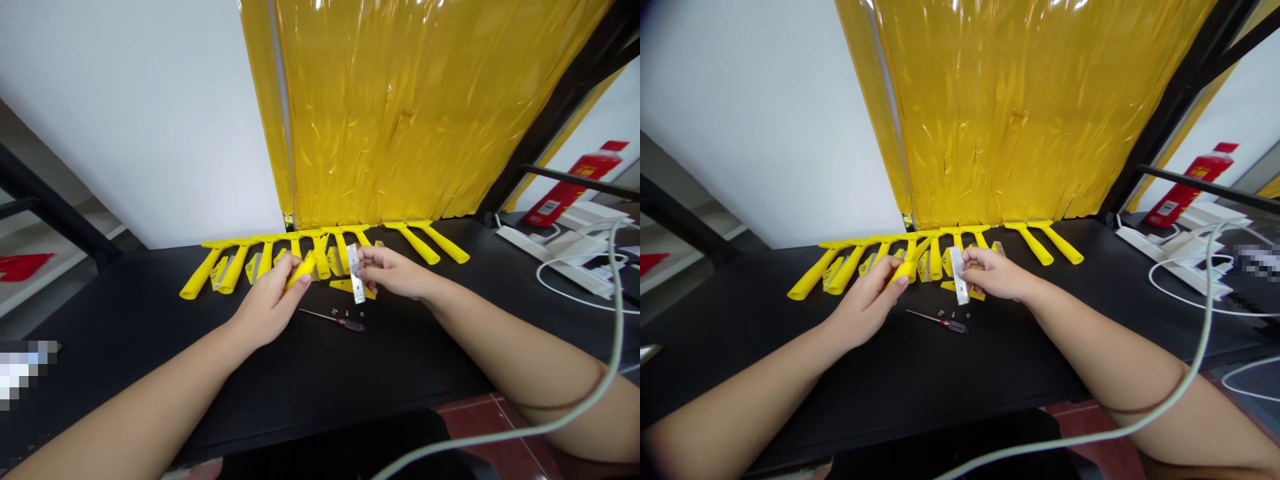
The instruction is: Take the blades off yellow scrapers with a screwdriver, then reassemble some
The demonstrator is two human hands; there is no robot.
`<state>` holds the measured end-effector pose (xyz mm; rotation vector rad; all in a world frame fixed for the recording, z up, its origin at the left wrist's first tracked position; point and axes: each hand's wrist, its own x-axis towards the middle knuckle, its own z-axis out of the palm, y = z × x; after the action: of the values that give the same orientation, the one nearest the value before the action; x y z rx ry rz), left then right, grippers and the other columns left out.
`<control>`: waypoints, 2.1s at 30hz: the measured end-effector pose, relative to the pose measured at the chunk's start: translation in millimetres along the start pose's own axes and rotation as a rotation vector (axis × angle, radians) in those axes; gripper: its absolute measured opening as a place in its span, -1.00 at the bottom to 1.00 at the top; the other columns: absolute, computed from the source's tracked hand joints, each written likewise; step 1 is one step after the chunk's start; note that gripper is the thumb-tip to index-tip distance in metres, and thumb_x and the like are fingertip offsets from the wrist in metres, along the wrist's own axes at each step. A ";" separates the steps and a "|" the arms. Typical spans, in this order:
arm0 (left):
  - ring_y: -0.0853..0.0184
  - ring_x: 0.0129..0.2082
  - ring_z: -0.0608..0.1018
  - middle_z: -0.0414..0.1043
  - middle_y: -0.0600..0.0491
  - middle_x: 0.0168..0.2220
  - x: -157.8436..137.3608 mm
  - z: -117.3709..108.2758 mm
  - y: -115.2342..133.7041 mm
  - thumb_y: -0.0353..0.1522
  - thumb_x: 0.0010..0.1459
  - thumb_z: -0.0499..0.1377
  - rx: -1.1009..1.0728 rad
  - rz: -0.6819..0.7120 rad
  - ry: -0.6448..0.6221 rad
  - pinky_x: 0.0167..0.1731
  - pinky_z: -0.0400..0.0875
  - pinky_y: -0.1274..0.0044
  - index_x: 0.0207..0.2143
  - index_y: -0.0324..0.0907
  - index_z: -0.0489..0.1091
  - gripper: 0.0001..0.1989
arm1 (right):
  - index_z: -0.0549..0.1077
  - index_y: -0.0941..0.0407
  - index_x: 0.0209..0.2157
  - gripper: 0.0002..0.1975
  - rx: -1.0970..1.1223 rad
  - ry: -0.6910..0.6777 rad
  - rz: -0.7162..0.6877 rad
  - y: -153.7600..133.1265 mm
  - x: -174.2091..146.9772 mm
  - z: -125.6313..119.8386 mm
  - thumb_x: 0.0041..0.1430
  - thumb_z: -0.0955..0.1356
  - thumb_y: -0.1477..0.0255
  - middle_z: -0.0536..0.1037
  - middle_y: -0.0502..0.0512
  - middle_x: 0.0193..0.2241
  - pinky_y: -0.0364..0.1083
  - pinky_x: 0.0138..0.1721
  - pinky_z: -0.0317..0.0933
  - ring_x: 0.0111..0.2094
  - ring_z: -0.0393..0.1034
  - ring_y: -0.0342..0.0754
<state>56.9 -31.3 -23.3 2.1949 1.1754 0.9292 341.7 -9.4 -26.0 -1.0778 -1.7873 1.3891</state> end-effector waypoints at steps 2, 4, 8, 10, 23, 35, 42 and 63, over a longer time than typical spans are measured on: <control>0.31 -0.37 0.43 0.35 0.12 -0.35 0.1 0.0 0.7 -0.13 0.47 0.06 0.088 0.030 -0.005 -0.31 0.28 0.45 -0.10 -0.10 0.29 -0.76 | 0.34 0.09 -0.26 -0.84 0.013 -0.022 -0.013 0.2 -0.1 0.1 0.20 0.41 0.43 0.51 -0.05 -0.43 -0.12 -0.42 0.34 -0.49 0.42 -0.16; 0.30 -0.36 0.44 0.36 0.11 -0.32 0.9 0.8 0.8 -0.12 0.46 0.05 0.142 0.041 -0.021 -0.30 0.27 0.43 -0.08 -0.10 0.28 -0.75 | 0.34 0.09 -0.24 -0.84 0.023 -0.027 -0.031 1.1 -0.2 0.5 0.22 0.41 0.42 0.52 -0.05 -0.42 -0.11 -0.41 0.37 -0.49 0.43 -0.16; 0.27 -0.34 0.47 0.39 0.10 -0.30 1.6 1.9 0.3 -0.14 0.44 0.07 0.213 0.049 -0.052 -0.30 0.29 0.42 -0.06 -0.10 0.27 -0.76 | 0.34 0.08 -0.21 -0.81 0.054 -0.001 -0.074 4.6 0.7 2.0 0.23 0.43 0.40 0.48 -0.09 -0.41 -0.14 -0.46 0.34 -0.52 0.40 -0.19; 0.25 -0.32 0.49 0.41 0.09 -0.27 1.4 2.0 0.2 -0.13 0.43 0.08 0.231 0.048 -0.056 -0.29 0.31 0.41 -0.06 -0.09 0.27 -0.76 | 0.34 0.08 -0.21 -0.79 0.060 0.011 -0.084 6.2 1.4 2.7 0.21 0.44 0.39 0.45 -0.10 -0.41 -0.15 -0.47 0.32 -0.52 0.38 -0.20; 0.20 -0.19 0.53 0.43 0.06 -0.17 2.1 4.1 -2.1 -0.18 0.41 0.11 0.327 0.085 -0.077 -0.22 0.36 0.36 -0.11 -0.08 0.23 -0.82 | 0.36 0.07 -0.26 -0.75 0.191 0.116 -0.016 1.0 0.2 4.0 0.03 0.46 0.48 0.49 -0.07 -0.43 -0.06 -0.27 0.40 -0.37 0.52 -0.09; 0.23 -0.25 0.53 0.44 0.08 -0.18 1.3 5.4 -1.1 -0.20 0.40 0.12 0.391 0.094 -0.100 -0.28 0.34 0.40 -0.15 -0.07 0.22 -0.83 | 0.34 0.04 -0.20 -0.78 0.123 0.181 -0.195 3.8 1.8 3.5 0.22 0.44 0.33 0.36 -0.10 -0.42 -0.11 -0.40 0.15 -0.45 0.23 -0.16; 0.22 -0.24 0.54 0.45 0.07 -0.15 0.2 5.1 0.6 -0.21 0.41 0.12 0.410 0.089 -0.107 -0.28 0.35 0.39 -0.14 -0.07 0.23 -0.84 | 0.45 0.07 -0.16 -0.82 -0.043 0.177 -0.218 7.8 4.2 0.9 0.24 0.43 0.34 0.49 0.02 -0.27 -0.03 -0.18 0.31 -0.29 0.39 -0.09; 0.21 -0.24 0.57 0.48 0.06 -0.14 -0.9 7.0 1.0 -0.19 0.42 0.11 0.489 0.126 -0.158 -0.28 0.40 0.39 -0.10 -0.07 0.28 -0.84 | 0.37 0.07 -0.18 -0.71 0.092 0.093 -0.126 2.6 -0.4 -0.2 0.19 0.51 0.32 0.44 -0.03 -0.34 -0.18 -0.51 0.24 -0.45 0.27 -0.18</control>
<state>62.3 -33.3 -27.4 2.6951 1.3033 0.5368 342.6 -9.3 -28.5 -0.9492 -1.6788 1.3106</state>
